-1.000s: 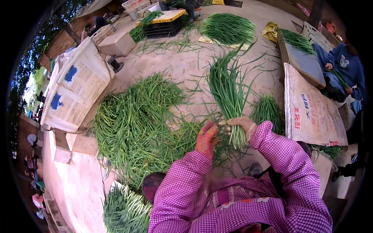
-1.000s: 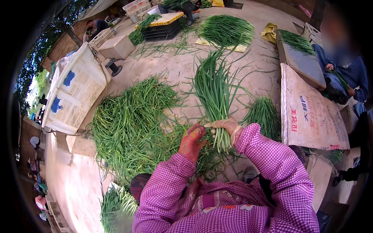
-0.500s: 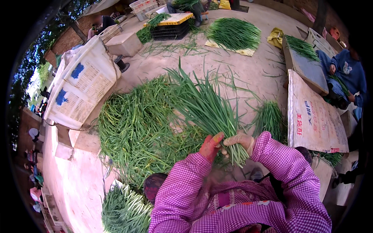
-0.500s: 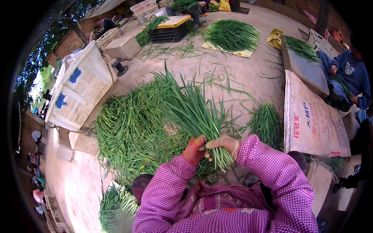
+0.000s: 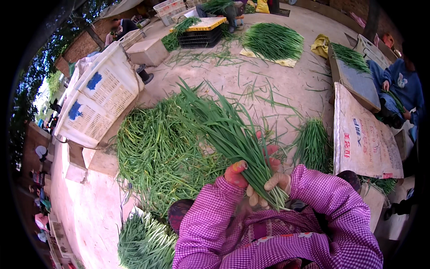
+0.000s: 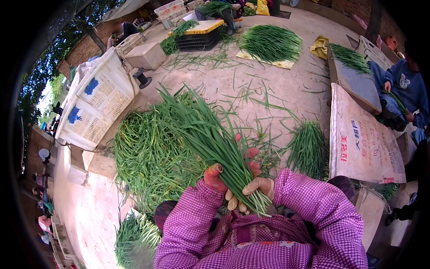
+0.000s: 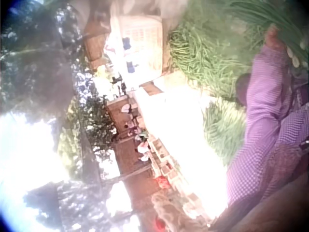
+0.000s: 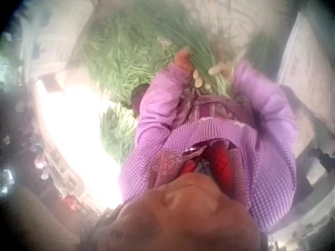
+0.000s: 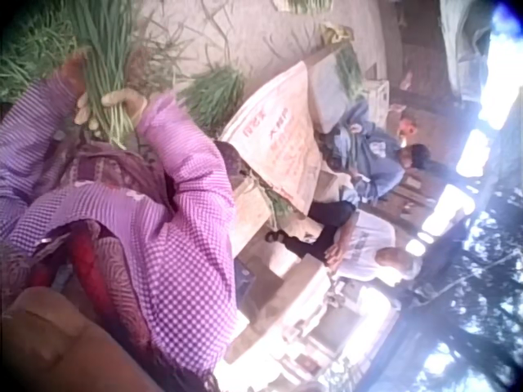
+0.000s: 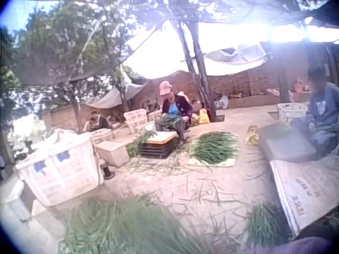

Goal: The person sorts leeks by hand, removing loose or damaged leaves and piling them into a bundle on the ground.

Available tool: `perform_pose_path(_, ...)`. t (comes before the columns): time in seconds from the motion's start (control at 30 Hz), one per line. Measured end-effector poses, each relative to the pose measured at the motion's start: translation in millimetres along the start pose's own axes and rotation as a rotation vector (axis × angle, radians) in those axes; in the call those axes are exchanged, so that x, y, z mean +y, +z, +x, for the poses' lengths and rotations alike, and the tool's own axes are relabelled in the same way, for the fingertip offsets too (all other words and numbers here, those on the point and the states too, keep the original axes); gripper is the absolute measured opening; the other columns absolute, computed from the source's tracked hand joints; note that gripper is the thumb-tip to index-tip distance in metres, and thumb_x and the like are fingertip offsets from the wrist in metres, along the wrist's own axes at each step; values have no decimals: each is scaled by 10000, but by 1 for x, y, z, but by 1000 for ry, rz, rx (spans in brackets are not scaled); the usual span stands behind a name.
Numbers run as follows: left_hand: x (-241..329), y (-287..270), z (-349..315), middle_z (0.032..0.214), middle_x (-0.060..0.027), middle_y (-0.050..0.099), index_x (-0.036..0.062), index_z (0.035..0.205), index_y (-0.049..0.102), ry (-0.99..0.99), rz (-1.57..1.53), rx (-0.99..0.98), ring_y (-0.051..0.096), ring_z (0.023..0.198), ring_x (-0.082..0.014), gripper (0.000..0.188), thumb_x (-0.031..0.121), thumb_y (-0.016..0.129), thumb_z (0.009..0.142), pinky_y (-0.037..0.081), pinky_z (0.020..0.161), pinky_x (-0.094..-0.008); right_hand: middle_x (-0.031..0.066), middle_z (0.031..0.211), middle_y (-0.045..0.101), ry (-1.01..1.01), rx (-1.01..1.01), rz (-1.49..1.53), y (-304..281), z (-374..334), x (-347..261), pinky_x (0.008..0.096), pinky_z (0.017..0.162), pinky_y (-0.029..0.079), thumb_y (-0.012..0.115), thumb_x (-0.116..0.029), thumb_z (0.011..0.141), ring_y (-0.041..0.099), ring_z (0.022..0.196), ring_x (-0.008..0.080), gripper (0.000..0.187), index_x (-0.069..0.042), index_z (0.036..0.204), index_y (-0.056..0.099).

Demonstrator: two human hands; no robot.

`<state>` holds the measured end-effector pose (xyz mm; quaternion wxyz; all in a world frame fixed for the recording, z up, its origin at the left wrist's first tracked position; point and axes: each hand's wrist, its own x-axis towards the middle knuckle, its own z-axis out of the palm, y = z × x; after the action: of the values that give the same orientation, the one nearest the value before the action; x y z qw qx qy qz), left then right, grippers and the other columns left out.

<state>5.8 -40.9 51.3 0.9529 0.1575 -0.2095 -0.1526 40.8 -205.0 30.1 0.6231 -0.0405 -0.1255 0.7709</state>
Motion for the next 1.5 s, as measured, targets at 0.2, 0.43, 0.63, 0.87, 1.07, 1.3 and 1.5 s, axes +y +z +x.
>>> perform_pose_path(0.2,5,-13,-8,1095,-196,585,110,1507,84,43,75,147,612,836,-296,865,193,619,833,509,834,-481,253,1240,550,-26,145,-239,10,8,-6,447,901,535,522,-163,931,608,1094,337,448,64,1307,432)
perform_pose_path(0.43,16,-11,-13,824,-98,595,57,1459,221,101,198,435,582,656,-226,796,187,641,796,519,736,-449,132,993,653,340,748,-1708,34,0,-56,296,797,508,631,-357,906,627,949,210,428,10,1124,603)
perform_pose_path(0.63,0,-13,-14,761,-95,574,31,1321,403,-28,228,517,551,601,-221,631,183,654,763,497,673,-430,17,733,652,-451,989,-1262,40,-21,-101,238,629,493,666,-248,890,600,675,77,274,-3,1008,629)
perform_pose_path(0.87,-14,-10,-10,727,-109,570,32,1280,434,-277,304,488,562,591,-221,611,165,668,732,501,697,-421,-9,717,617,-520,1304,-1842,49,-22,-110,235,598,490,681,-195,876,570,621,85,210,-5,956,640)
perform_pose_path(1.07,-19,-1,-6,690,-106,566,29,1261,455,-288,355,561,562,585,-217,591,148,669,723,501,675,-411,98,788,694,-624,1360,-1684,27,-50,-125,311,600,514,664,-249,865,657,623,203,224,-49,965,675)
perform_pose_path(1.3,-16,7,-3,640,-89,542,-34,1233,475,-286,464,639,529,525,-201,530,33,634,732,499,627,-390,107,744,661,-910,1088,-1191,74,-70,-142,278,500,512,609,-54,890,607,538,159,123,66,871,623)
perform_pose_path(1.5,-15,8,1,626,-82,537,-46,1222,482,-274,487,715,521,517,-193,514,11,635,735,503,622,-386,118,710,656,-963,1091,-1113,76,-73,-140,278,501,515,596,-90,902,608,525,184,159,59,855,625)
